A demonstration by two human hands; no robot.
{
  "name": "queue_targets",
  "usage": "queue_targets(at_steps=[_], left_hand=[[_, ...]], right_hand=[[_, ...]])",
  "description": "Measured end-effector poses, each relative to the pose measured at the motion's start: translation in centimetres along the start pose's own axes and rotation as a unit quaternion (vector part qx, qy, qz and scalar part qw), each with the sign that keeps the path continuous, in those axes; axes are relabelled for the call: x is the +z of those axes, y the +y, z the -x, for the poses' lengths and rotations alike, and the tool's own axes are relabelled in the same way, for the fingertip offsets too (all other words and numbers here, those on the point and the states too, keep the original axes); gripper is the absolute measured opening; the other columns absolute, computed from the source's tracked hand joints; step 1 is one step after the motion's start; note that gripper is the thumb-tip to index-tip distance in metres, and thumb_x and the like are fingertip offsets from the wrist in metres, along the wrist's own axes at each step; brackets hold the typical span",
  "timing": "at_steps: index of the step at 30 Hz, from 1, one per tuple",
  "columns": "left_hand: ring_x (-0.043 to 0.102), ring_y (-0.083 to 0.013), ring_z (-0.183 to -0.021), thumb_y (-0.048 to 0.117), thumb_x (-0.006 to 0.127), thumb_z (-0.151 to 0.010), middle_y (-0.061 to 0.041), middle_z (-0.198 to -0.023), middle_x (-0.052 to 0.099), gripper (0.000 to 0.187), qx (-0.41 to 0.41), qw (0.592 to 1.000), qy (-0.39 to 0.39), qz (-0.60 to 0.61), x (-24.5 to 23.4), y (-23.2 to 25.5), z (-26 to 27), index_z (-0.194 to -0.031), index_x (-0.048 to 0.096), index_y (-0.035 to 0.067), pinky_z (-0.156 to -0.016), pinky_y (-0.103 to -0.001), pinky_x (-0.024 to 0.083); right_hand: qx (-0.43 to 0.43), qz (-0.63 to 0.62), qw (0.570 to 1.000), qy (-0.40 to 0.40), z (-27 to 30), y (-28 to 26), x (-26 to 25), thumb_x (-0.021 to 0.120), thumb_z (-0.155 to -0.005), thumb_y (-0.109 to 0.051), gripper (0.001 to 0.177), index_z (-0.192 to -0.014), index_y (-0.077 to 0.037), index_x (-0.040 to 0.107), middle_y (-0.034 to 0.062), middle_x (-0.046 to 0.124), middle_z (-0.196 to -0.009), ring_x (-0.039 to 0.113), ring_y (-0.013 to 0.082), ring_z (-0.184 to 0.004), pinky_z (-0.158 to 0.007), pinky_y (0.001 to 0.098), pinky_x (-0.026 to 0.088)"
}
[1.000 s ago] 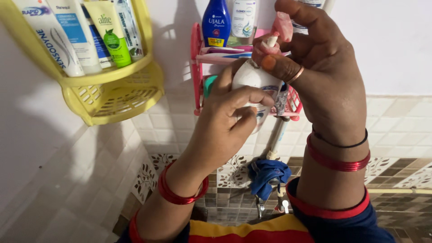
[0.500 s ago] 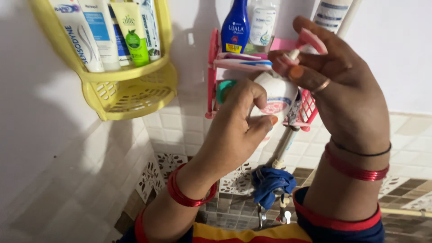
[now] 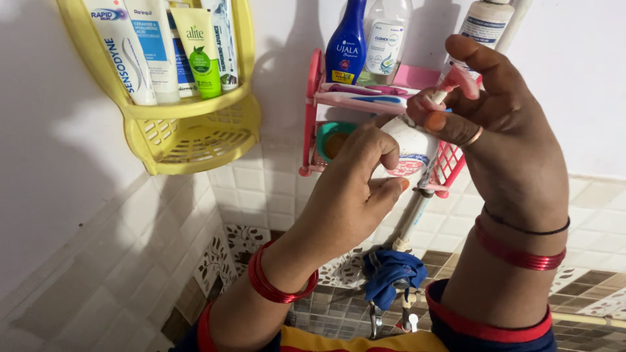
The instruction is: The person refills a liquid soap bottle from a larger container, secures the pump, and places it on a pink wall-mounted rack. They then adjust several toothpaste tubes and other toiletries in a yellow corner caddy, arranging them neatly.
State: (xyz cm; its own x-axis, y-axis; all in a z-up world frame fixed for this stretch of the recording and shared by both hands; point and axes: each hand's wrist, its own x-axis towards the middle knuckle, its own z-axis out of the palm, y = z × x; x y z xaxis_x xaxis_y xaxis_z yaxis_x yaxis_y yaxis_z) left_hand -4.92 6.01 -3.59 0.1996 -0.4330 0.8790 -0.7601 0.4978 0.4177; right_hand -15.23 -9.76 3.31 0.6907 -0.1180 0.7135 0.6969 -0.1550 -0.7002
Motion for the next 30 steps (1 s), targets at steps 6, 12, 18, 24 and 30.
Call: queue_targets(at_steps=[6,12,18,24,30], left_hand=[[0.059,-0.0162,-0.11,-0.01,0.064,-0.097,-0.008,-0.115,0.048,0.03,-0.014,0.998,-0.012,0.058,0.1,0.2,0.0,-0.11,0.041,0.003,-0.091,-0.026,0.067],[0.057,-0.0165,-0.105,-0.01,0.066,-0.095,-0.008,-0.111,0.047,0.031,-0.014,0.999,-0.008,0.036,0.2,0.5,-0.1,-0.109,0.041,0.002,-0.087,-0.026,0.065],[0.059,-0.0193,-0.104,-0.008,0.066,-0.095,-0.009,-0.109,0.049,0.029,-0.004,1.0,-0.008,0.003,0.4,0.9,0.0,-0.106,0.042,0.003,-0.081,-0.028,0.065],[0.061,-0.0238,-0.119,-0.008,0.067,-0.095,-0.01,-0.114,0.051,0.029,0.035,0.999,0.009,-0.016,0.5,1.1,0.0,-0.108,0.043,0.003,-0.089,-0.031,0.065],[0.063,-0.0198,-0.108,-0.007,0.066,-0.095,-0.01,-0.112,0.051,0.028,-0.017,1.0,-0.011,0.006,0.7,1.6,-0.2,-0.107,0.042,0.003,-0.086,-0.028,0.064]], right_hand=[[-0.008,0.011,1.0,-0.01,-0.1,-1.0,0.1,0.063,-0.092,0.0,0.075,-0.158,-0.001,0.029,0.0166,0.062,-0.134,0.066,0.0245,-0.126,-0.113,0.0401,0.054],[-0.007,0.017,1.0,0.0,0.3,-1.0,-0.1,0.066,-0.095,0.004,0.077,-0.164,0.001,0.031,0.0183,0.063,-0.135,0.067,0.0249,-0.125,-0.115,0.0423,0.055],[-0.013,0.074,0.997,0.003,0.5,-0.6,-0.2,0.07,-0.096,0.004,0.078,-0.163,0.001,0.03,0.0169,0.063,-0.127,0.066,0.0239,-0.119,-0.111,0.0419,0.055],[0.014,-0.034,0.999,-0.006,0.4,-1.3,-0.8,0.07,-0.09,-0.004,0.08,-0.159,-0.001,0.031,0.018,0.067,-0.124,0.07,0.0243,-0.115,-0.107,0.0406,0.057],[0.002,-0.023,1.0,0.011,0.8,-0.8,-0.8,0.068,-0.093,0.003,0.081,-0.164,-0.001,0.029,0.0187,0.063,-0.134,0.066,0.023,-0.12,-0.113,0.0434,0.054]])
